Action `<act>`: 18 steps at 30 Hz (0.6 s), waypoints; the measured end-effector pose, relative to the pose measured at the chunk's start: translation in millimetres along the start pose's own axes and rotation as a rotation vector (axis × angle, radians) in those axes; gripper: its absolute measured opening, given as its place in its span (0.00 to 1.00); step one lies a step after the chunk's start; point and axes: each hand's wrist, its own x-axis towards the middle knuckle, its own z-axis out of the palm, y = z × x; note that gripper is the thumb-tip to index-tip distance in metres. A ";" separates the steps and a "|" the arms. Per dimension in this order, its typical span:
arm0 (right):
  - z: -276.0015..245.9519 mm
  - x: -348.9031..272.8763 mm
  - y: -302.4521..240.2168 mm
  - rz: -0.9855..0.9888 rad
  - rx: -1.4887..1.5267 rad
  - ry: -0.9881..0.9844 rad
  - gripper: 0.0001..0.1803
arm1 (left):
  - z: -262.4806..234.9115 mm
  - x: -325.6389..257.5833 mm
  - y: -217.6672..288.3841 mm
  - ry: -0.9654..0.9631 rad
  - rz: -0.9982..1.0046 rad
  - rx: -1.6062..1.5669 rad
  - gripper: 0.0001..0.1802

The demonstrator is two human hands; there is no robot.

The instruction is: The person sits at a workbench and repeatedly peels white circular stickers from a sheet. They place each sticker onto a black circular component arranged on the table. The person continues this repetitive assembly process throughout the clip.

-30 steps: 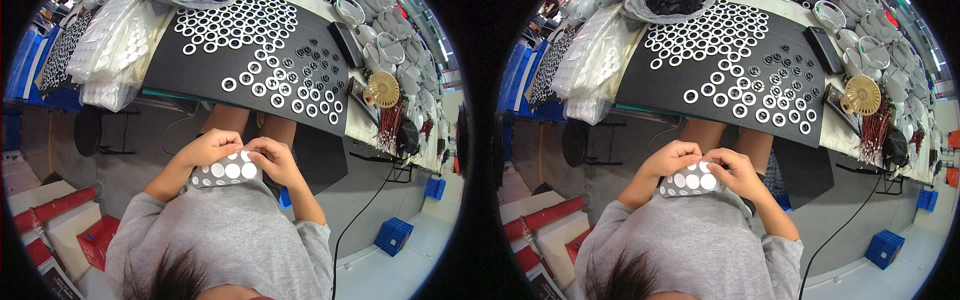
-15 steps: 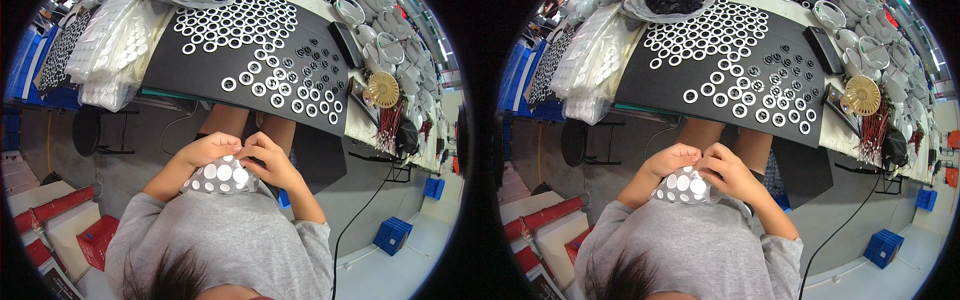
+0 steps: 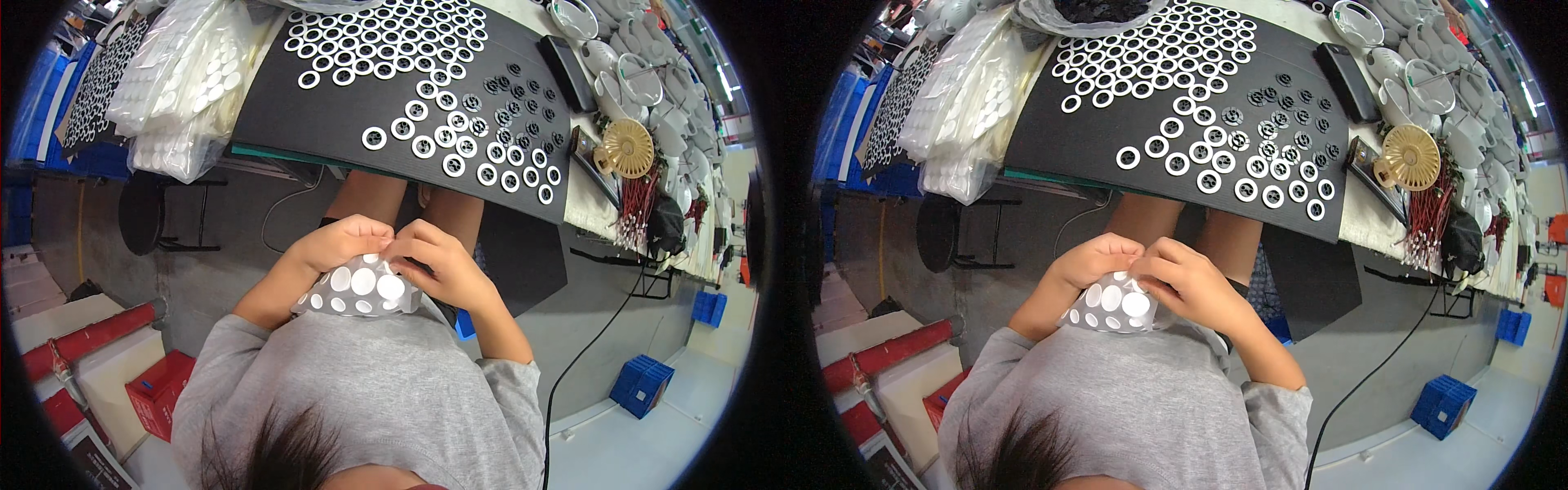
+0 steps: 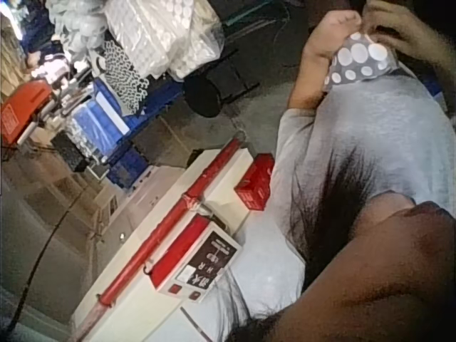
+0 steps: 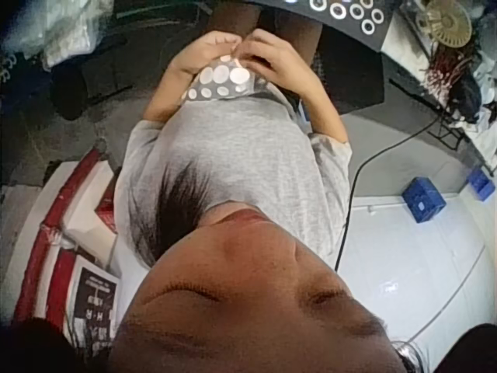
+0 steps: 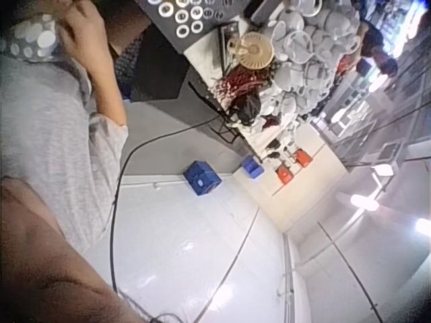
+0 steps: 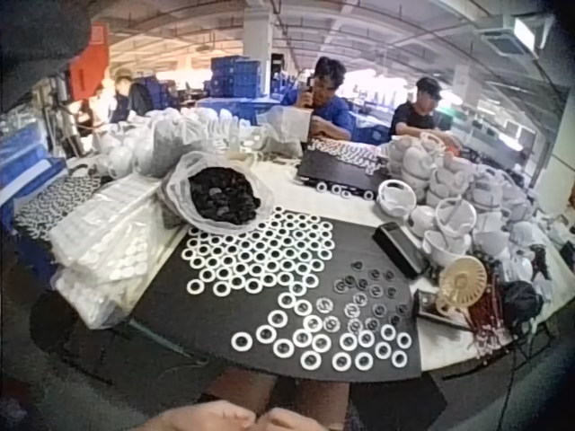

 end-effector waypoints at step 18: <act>2.8 -0.6 0.8 -0.029 -0.029 0.042 0.08 | 2.8 -0.2 -1.3 0.039 0.008 0.018 0.11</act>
